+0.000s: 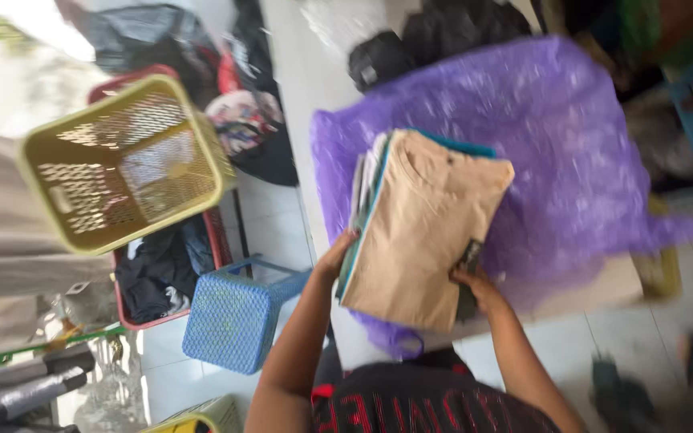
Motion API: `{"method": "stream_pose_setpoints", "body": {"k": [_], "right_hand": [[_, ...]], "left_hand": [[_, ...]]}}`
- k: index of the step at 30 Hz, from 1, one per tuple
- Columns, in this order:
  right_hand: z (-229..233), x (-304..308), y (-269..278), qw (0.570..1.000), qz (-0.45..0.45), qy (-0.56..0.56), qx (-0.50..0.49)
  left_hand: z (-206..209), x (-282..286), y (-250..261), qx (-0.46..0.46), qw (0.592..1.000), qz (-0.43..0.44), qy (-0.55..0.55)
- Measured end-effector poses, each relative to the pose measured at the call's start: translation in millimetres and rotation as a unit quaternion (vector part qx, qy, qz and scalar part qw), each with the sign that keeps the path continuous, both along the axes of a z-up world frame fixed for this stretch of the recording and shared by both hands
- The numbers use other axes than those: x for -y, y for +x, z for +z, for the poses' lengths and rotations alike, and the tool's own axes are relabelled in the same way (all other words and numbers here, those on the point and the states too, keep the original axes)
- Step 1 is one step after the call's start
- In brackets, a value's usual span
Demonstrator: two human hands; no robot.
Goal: The person gathers bubble wrap from a storage area and places it into a purple plastic bag. They then fold a black tote bag and place it inside the purple bag. Finally, they pick up a stack of folded clothes and place them into the purple bag.
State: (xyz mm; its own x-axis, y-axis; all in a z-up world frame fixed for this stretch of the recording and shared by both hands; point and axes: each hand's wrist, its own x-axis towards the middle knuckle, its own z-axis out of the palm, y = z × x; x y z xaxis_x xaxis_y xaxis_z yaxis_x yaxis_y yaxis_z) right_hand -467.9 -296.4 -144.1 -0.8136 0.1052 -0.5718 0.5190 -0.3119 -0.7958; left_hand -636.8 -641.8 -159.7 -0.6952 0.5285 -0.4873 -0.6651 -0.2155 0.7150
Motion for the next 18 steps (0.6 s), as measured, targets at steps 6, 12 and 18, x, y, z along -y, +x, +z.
{"method": "stream_pose_setpoints", "body": {"k": [6, 12, 18], "right_hand": [[11.4, 25.7, 20.9, 0.995, -0.086, -0.006, 0.043], [87.3, 52.0, 26.2, 0.988, -0.089, 0.047, -0.121], [184.0, 105.2, -5.7, 0.741, -0.166, 0.615, -0.214]], "left_hand": [[-5.1, 10.0, 2.3, 0.01, 0.998, -0.03, 0.048], [58.7, 20.8, 1.7, -0.148, 0.979, 0.035, -0.135], [188.4, -44.2, 34.8, -0.595, 0.62, -0.086, -0.505]]}}
